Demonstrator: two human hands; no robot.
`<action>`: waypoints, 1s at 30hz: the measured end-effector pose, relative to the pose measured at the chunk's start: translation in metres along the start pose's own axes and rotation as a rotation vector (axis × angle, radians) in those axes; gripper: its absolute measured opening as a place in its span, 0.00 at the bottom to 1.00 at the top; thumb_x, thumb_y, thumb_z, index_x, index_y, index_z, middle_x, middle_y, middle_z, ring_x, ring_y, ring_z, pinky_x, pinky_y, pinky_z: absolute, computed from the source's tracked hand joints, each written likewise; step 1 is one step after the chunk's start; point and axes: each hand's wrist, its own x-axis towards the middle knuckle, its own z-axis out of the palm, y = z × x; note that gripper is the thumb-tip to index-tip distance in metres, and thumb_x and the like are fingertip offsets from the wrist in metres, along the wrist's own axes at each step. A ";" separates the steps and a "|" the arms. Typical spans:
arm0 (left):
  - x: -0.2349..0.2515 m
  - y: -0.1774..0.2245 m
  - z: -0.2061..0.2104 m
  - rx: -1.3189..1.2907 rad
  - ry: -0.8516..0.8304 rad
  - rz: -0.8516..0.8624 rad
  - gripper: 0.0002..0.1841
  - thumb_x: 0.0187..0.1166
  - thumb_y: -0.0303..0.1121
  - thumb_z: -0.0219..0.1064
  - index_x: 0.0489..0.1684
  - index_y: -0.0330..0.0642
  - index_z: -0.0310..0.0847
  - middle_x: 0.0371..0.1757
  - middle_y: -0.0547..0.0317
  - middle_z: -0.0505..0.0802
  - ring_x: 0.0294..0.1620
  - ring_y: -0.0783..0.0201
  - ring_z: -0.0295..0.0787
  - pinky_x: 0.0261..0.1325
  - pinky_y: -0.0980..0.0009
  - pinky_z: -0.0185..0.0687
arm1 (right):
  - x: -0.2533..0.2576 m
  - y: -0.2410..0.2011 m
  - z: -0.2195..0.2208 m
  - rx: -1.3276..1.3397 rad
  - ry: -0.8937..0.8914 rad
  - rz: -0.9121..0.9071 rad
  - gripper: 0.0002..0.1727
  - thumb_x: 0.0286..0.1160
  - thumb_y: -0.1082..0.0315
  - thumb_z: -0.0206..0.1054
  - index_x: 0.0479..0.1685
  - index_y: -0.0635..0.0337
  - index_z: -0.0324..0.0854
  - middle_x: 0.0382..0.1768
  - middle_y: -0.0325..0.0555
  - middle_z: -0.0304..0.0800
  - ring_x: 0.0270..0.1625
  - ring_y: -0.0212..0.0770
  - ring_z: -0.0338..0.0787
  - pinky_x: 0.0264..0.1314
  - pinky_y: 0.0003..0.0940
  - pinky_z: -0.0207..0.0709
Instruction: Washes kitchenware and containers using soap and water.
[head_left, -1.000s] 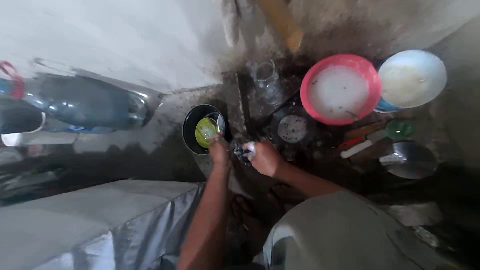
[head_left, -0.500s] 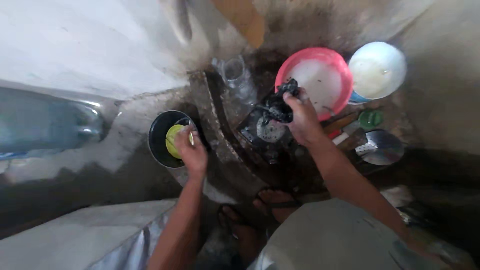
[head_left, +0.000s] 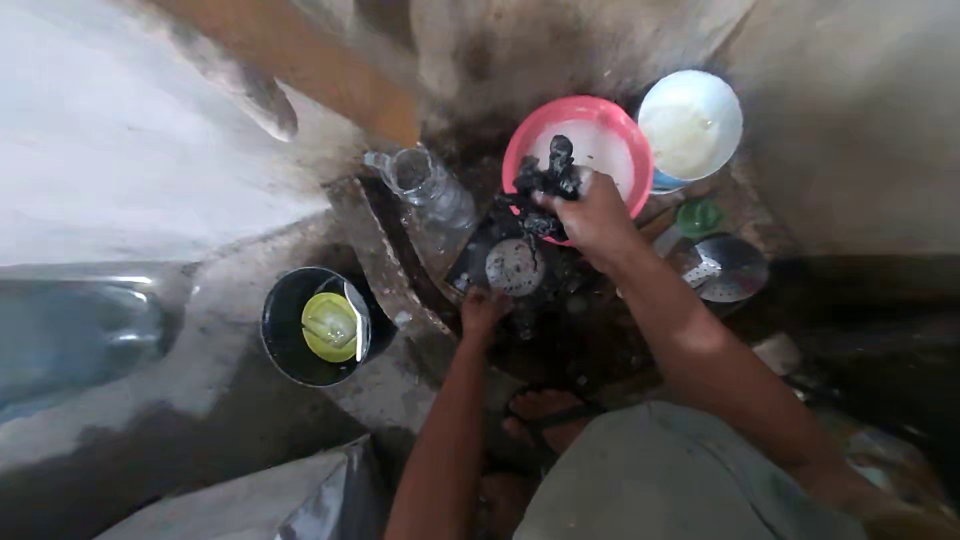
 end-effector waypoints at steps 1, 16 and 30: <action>-0.006 0.005 0.002 -0.121 -0.018 -0.003 0.18 0.85 0.29 0.66 0.67 0.30 0.70 0.55 0.40 0.91 0.48 0.48 0.95 0.52 0.52 0.94 | 0.003 0.003 -0.002 0.043 0.011 -0.010 0.25 0.76 0.62 0.74 0.72 0.57 0.78 0.59 0.48 0.90 0.61 0.40 0.91 0.66 0.46 0.87; -0.101 0.098 -0.032 -0.287 0.098 0.264 0.05 0.86 0.22 0.57 0.44 0.43 0.68 0.38 0.54 0.90 0.35 0.53 0.94 0.44 0.48 0.95 | 0.011 0.010 -0.040 0.586 0.198 -0.043 0.30 0.92 0.46 0.54 0.84 0.51 0.60 0.60 0.50 0.86 0.49 0.49 0.94 0.41 0.49 0.93; -0.125 0.133 0.012 0.183 0.309 0.593 0.18 0.95 0.37 0.50 0.80 0.51 0.64 0.58 0.58 0.93 0.41 0.65 0.91 0.39 0.66 0.88 | -0.065 0.019 0.047 -0.433 -0.172 -0.475 0.17 0.81 0.53 0.68 0.47 0.58 0.89 0.48 0.50 0.90 0.51 0.47 0.92 0.54 0.52 0.87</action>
